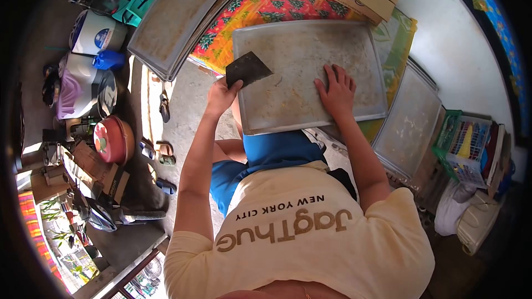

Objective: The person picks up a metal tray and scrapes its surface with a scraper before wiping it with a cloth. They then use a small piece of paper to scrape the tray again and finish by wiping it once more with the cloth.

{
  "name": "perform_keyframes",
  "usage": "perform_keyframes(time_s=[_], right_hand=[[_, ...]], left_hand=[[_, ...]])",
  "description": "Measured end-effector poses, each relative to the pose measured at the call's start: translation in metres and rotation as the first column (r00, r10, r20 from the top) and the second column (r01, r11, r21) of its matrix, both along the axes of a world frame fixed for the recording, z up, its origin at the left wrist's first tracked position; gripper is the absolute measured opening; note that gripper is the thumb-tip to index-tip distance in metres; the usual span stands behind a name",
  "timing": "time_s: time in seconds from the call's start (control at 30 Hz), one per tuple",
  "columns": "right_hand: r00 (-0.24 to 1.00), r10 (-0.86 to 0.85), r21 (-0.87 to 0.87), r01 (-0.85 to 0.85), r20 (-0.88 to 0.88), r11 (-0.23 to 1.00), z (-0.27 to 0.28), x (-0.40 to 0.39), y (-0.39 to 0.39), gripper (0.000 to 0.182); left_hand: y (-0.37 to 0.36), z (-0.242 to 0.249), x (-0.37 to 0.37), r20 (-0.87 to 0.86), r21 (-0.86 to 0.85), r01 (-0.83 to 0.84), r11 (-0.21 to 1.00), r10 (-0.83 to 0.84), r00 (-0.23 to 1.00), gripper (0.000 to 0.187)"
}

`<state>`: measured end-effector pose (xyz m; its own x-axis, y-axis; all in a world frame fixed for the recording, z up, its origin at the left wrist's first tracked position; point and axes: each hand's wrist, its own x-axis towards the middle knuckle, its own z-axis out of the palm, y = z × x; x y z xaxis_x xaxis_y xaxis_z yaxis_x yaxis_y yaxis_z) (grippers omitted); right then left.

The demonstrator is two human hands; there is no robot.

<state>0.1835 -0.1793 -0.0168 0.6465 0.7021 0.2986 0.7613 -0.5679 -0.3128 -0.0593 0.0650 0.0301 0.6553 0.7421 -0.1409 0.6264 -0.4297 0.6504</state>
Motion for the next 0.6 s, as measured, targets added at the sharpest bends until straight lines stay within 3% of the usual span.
perform_keyframes(time_s=[0.13,0.23,0.33,0.43,0.53,0.6], right_hand=[[1.0,-0.007,-0.007,0.007,-0.004,1.0,0.0,0.0,-0.002,0.054],[1.0,-0.006,-0.005,0.006,-0.004,1.0,0.001,0.0,0.0,0.053],[1.0,-0.003,0.0,0.003,-0.002,1.0,-0.001,0.0,-0.002,0.053],[1.0,0.003,0.009,-0.003,0.009,1.0,-0.001,0.0,0.0,0.053],[1.0,-0.004,0.002,0.004,0.004,1.0,0.0,-0.001,-0.001,0.053],[1.0,-0.002,-0.001,0.002,0.003,1.0,0.001,0.0,0.0,0.053]], left_hand=[[-0.003,0.009,0.002,-0.036,0.029,0.059,0.998,-0.058,0.998,0.035],[0.002,-0.002,0.001,0.012,0.044,0.02,0.999,-0.02,1.0,0.035],[-0.001,-0.006,0.003,0.058,0.019,0.082,0.996,-0.083,0.995,0.036],[-0.006,0.003,0.007,0.055,0.039,0.011,0.999,-0.013,0.998,0.038],[0.0,-0.011,0.006,-0.027,-0.072,0.131,0.989,-0.133,0.991,0.038],[-0.001,-0.019,0.008,0.039,-0.004,0.044,0.999,-0.044,0.998,0.039]])
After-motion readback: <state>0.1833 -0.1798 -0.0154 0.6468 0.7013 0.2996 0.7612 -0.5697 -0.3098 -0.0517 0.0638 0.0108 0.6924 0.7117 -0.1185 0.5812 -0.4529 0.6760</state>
